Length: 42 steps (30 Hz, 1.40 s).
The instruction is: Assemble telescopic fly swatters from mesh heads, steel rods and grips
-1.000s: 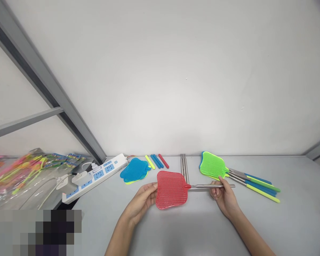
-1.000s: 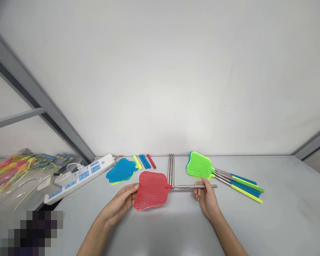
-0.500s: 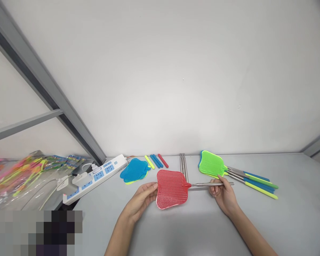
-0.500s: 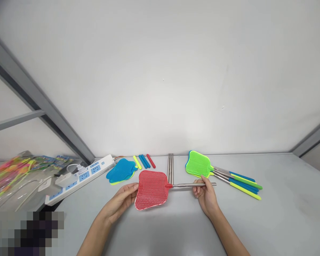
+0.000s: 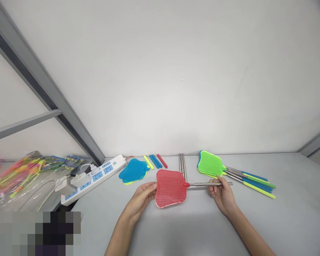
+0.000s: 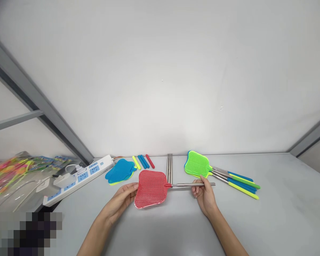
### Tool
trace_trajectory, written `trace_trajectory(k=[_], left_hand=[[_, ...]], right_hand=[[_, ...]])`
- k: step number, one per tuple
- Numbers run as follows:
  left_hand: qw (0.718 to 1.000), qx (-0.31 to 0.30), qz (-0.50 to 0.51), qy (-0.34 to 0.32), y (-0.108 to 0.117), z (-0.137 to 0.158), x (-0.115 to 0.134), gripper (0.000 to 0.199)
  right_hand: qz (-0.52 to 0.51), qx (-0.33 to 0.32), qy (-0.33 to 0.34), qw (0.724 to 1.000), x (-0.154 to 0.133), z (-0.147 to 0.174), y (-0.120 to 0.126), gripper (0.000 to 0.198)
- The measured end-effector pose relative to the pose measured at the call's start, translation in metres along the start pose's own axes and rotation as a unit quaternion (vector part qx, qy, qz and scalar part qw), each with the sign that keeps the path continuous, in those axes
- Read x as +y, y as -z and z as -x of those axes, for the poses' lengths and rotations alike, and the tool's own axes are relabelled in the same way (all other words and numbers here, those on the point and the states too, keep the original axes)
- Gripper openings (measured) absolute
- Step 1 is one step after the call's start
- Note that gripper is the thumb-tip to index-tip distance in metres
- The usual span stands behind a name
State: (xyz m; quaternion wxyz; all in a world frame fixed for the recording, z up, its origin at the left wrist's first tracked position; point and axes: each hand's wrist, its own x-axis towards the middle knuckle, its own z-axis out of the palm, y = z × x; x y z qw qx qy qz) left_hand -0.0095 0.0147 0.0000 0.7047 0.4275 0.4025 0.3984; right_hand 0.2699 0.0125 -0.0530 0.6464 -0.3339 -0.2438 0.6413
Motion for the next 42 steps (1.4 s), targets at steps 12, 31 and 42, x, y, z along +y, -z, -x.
trace_trajectory(k=[12,31,42], left_hand=[[0.954,0.154,-0.247,-0.079,0.005,-0.009,-0.015,0.024],[0.989,0.062,-0.134,-0.026,0.002,-0.002,0.0,0.025],[1.0,-0.006,-0.005,-0.009,-0.008,0.004,0.005,0.029]], right_hand=[[0.055,-0.014,0.008,0.998,0.001,0.003,-0.004,0.046],[0.048,-0.019,0.015,0.999,-0.001,0.003,-0.005,0.044],[0.038,-0.018,0.003,0.999,-0.001,0.002,-0.003,0.044]])
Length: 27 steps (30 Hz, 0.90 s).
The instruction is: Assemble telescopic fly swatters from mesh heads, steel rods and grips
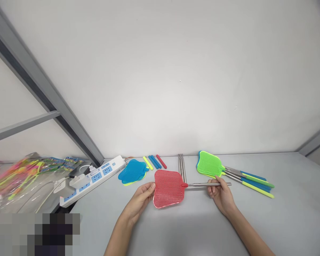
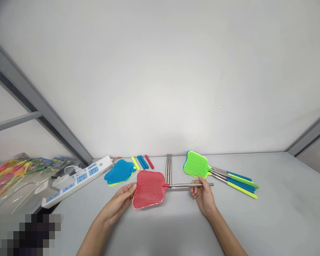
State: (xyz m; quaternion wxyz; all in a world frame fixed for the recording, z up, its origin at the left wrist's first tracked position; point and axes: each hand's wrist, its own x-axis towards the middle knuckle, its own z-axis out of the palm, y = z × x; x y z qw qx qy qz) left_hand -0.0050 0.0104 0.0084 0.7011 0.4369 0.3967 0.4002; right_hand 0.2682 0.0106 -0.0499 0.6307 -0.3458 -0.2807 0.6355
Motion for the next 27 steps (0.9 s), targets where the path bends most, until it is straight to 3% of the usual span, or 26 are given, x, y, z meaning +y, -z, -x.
trace_trajectory(k=[15,27], left_hand=[[0.998,0.013,0.054,0.013,-0.001,-0.005,-0.007,0.02],[0.991,-0.019,0.13,0.032,-0.001,-0.007,-0.012,0.018]], right_hand=[[-0.021,0.0,-0.002,1.0,-0.003,0.0,0.0,0.041],[-0.038,0.0,-0.003,0.999,-0.001,-0.001,0.003,0.041]])
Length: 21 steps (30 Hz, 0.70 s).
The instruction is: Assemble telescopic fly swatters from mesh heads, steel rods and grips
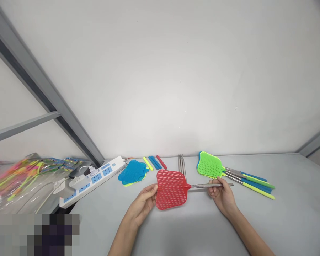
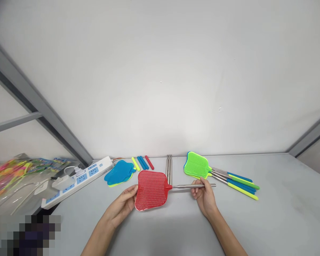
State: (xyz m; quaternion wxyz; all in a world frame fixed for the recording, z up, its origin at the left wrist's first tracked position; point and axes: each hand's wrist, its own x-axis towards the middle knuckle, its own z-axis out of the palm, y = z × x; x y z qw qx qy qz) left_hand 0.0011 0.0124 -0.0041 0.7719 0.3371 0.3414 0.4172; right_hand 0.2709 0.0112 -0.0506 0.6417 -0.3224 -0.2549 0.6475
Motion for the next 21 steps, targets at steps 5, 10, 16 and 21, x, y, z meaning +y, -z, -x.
trace_trajectory(k=[5,10,16,21], left_hand=[[1.0,-0.003,0.009,-0.004,-0.0004,0.0001,0.0002,0.018],[1.0,0.003,0.017,0.002,0.0012,-0.0013,-0.0008,0.019],[1.0,0.009,0.015,0.001,0.0033,-0.0025,-0.0015,0.021],[1.0,0.015,0.007,-0.004,0.0036,-0.0023,-0.0004,0.02]], right_hand=[[0.002,0.003,-0.002,1.0,-0.0009,0.0,-0.0006,0.041],[0.008,0.009,-0.004,1.0,-0.0004,-0.0006,0.0001,0.041],[0.006,0.012,-0.015,1.0,0.0012,-0.0021,0.0018,0.043],[0.006,0.013,-0.014,1.0,0.0009,-0.0027,0.0015,0.044]])
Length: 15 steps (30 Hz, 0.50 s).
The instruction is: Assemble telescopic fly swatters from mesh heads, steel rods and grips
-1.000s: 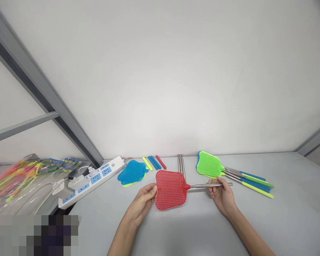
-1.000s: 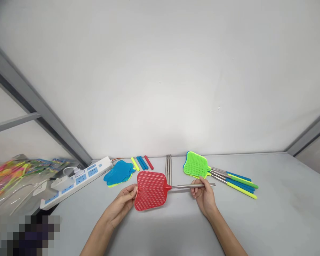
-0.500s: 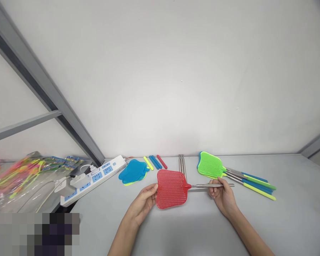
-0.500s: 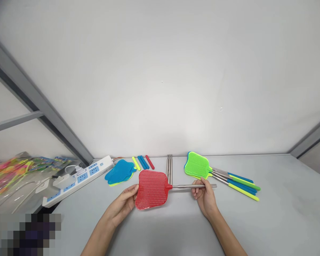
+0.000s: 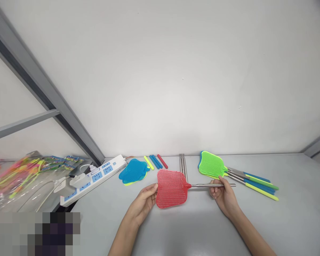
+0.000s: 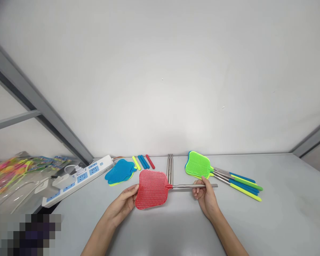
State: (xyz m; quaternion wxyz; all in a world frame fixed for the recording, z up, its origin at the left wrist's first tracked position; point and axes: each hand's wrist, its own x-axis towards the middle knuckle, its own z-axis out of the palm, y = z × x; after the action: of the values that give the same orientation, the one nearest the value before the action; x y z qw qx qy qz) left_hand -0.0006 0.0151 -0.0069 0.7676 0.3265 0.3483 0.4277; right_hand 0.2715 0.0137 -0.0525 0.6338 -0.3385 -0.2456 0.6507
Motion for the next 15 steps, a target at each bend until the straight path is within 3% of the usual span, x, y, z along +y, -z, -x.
trace_trajectory(k=[15], left_hand=[[0.997,0.014,-0.076,-0.005,-0.0029,-0.0003,-0.0053,0.02]], right_hand=[[0.055,-0.002,-0.002,0.999,0.0016,0.0037,-0.005,0.044]])
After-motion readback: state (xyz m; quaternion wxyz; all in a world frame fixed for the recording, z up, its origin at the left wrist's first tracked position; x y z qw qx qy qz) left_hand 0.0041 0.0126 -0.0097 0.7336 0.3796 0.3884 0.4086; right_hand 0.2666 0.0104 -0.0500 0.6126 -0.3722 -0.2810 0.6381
